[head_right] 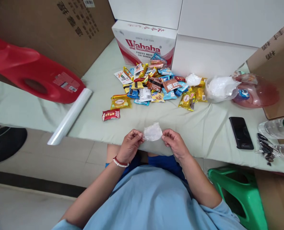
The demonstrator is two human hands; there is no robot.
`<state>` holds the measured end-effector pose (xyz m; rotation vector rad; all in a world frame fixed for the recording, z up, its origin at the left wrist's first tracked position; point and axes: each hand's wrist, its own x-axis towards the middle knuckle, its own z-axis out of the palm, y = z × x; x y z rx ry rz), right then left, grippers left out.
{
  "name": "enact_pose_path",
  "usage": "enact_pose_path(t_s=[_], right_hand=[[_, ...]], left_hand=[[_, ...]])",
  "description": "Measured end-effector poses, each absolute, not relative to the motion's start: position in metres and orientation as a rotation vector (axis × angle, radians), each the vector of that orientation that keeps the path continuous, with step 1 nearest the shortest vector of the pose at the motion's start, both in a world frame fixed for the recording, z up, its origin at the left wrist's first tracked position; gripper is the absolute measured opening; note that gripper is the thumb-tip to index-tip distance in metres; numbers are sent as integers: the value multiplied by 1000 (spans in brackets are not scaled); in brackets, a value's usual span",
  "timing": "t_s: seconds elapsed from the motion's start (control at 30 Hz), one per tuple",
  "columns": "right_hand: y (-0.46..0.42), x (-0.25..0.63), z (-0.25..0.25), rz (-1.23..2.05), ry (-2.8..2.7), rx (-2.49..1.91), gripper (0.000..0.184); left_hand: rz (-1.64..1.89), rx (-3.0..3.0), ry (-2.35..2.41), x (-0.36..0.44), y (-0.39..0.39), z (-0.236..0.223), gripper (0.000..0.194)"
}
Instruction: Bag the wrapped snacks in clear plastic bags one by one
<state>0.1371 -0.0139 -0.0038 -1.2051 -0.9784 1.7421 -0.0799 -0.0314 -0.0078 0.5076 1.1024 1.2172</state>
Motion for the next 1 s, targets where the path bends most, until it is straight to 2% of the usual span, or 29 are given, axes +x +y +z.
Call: enact_pose_path(t_s=[0.1,0.23,0.33,0.57,0.7,0.8,0.9,0.93,1.0], right_hand=[[-17,141,-1,1790,-1004,-1083,34],[-17,140,4,1995,-932,-973,53],[-14,137,5,2015,-958,-1012,49],[-6,155,-3,1683,-804,-1072,31],[-11,168,-3,1432,-909,-1178,24],[-13,166,9,1261,-1144,-1191,19],[-5,154,26,1223,-1594,-1102,39],[-1,150,32,1200,-1753,-1062,38],[7,145,41,1064,-1973,-1033,24]], left_hand=[[1235,603,1008,-77,-36,-2,34],[1131,834,863,-75,-43,6,30],[1073,953,857,-77,-44,9,28],[1216,731,990,-88,-39,14,32],[1305,930,1107,-91,-42,17,27],[1243,1295,1125,-87,-47,24,23],[1080,1534,1033,-82,-52,35,21],[1039,1549,1018,-80,-53,38,21],[1038,1519,1053,-79,-55,42,21]])
